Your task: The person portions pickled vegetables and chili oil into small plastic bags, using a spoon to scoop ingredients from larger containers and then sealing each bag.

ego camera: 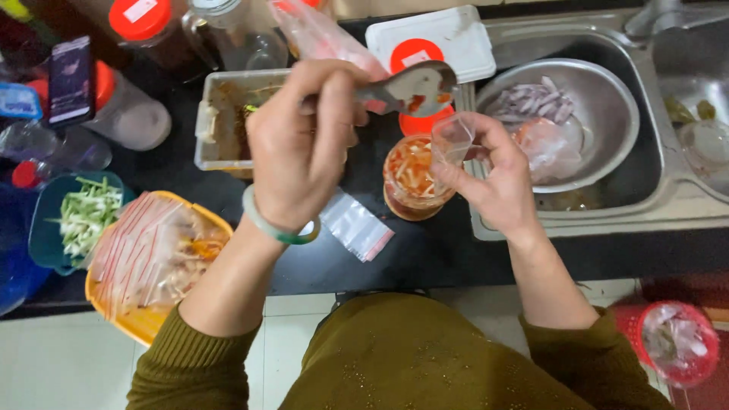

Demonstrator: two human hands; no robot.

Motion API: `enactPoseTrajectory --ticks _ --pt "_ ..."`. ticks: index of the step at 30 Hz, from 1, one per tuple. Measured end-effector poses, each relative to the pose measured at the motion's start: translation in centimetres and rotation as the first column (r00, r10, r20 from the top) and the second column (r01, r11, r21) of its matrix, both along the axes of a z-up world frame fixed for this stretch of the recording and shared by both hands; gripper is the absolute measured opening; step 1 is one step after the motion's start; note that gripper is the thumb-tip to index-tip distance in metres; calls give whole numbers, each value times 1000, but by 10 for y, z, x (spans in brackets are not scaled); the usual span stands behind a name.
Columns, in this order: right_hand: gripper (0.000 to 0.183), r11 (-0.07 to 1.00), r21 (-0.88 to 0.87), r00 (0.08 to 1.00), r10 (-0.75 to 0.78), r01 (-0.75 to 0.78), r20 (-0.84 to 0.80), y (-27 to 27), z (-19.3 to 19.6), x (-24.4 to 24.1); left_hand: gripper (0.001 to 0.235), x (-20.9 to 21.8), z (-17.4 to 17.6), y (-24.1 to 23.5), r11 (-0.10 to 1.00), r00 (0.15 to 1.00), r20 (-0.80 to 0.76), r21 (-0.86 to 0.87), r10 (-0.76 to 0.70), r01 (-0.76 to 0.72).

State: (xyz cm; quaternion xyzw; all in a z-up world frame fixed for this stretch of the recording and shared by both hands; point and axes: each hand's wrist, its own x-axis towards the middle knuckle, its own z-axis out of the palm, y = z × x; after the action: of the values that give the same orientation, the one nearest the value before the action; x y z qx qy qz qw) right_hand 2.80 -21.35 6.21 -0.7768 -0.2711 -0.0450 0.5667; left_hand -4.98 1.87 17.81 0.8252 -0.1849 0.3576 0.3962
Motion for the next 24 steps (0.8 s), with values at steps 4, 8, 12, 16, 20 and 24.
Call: enactPoseTrajectory --ticks 4,8,12,16,20,24 --pt "57 777 594 826 465 -209 -318 -26 -10 19 25 8 -10 5 992 994 -109 -120 26 -39" --pt "66 353 887 560 817 -297 -137 -44 -11 28 23 22 -33 11 997 972 -226 52 64 -54" --pt "81 336 903 565 814 -267 -136 -51 -23 31 21 43 -77 8 986 969 -245 169 30 12" --pt "64 399 867 572 802 -298 -173 -41 -18 29 24 66 -127 -6 953 899 -419 302 131 2" --pt "62 393 862 572 806 -319 -156 -48 -30 25 50 95 -175 -2 988 743 -668 139 43 68" --pt "72 444 860 578 781 -251 -235 -75 -46 14 49 109 -179 44 998 835 -550 60 12 25"
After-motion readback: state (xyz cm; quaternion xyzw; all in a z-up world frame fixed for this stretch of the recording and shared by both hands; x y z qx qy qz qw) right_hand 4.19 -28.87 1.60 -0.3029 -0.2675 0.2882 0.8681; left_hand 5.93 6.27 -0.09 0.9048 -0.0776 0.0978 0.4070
